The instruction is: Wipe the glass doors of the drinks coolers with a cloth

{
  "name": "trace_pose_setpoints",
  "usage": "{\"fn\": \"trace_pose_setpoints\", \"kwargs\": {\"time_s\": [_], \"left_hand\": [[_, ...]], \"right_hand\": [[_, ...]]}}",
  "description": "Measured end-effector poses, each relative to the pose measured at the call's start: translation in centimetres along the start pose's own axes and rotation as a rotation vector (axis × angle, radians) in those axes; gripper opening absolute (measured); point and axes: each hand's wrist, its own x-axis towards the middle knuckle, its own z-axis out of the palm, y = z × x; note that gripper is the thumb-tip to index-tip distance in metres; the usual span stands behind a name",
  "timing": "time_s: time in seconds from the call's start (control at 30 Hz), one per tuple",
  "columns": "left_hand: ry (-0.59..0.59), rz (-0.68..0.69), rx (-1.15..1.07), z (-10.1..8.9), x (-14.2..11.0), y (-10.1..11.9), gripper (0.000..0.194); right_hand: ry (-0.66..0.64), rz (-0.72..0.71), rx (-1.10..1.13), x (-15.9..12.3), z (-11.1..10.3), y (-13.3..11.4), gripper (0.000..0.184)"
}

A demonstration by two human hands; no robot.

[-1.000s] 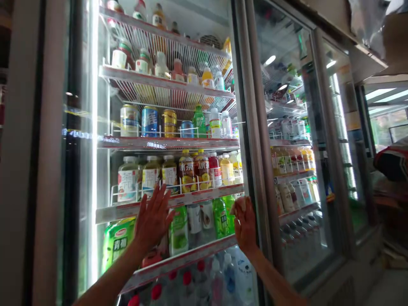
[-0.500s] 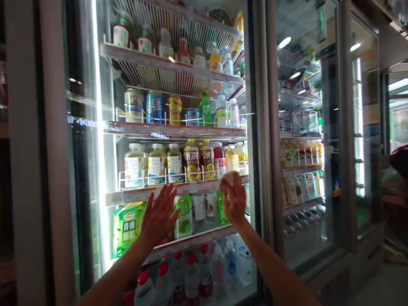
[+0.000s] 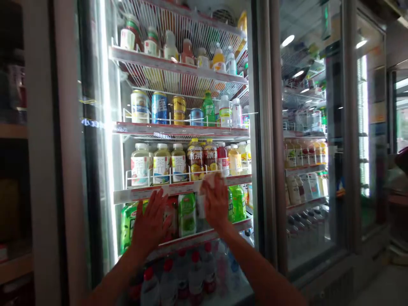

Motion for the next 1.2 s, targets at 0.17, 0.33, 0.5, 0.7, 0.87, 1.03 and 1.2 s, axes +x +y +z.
{"fn": "trace_pose_setpoints", "kwargs": {"time_s": [0.17, 0.33, 0.5, 0.7, 0.87, 1.03, 1.2], "left_hand": [[-0.007, 0.007, 0.0, -0.1, -0.6, -0.6, 0.067], [0.029, 0.047, 0.04, 0.6, -1.0, -0.9, 0.068], [0.039, 0.044, 0.041, 0.6, -1.0, -0.8, 0.067], [0.12, -0.083, 0.083, -0.3, 0.4, -1.9, 0.071], [0.091, -0.102, 0.102, -0.5, 0.8, -2.6, 0.07], [0.07, -0.187, 0.146, -2.1, -0.9, -4.1, 0.067], [0.018, -0.219, 0.199, -3.8, -3.3, -6.4, 0.066]], "right_hand": [[-0.08, -0.124, -0.007, -0.6, -0.3, 1.1, 0.046], [0.169, 0.18, -0.074, 1.0, -0.3, 2.9, 0.051], [-0.126, -0.166, -0.014, 0.0, -0.4, 1.5, 0.05], [0.168, 0.173, -0.087, 0.4, 0.3, 2.1, 0.051], [-0.109, -0.158, -0.017, -0.5, 1.0, -0.6, 0.05], [0.053, 0.1, -0.041, 1.1, 1.6, -2.7, 0.049], [-0.231, -0.403, 0.169, 0.1, 2.8, -9.1, 0.046]]}}
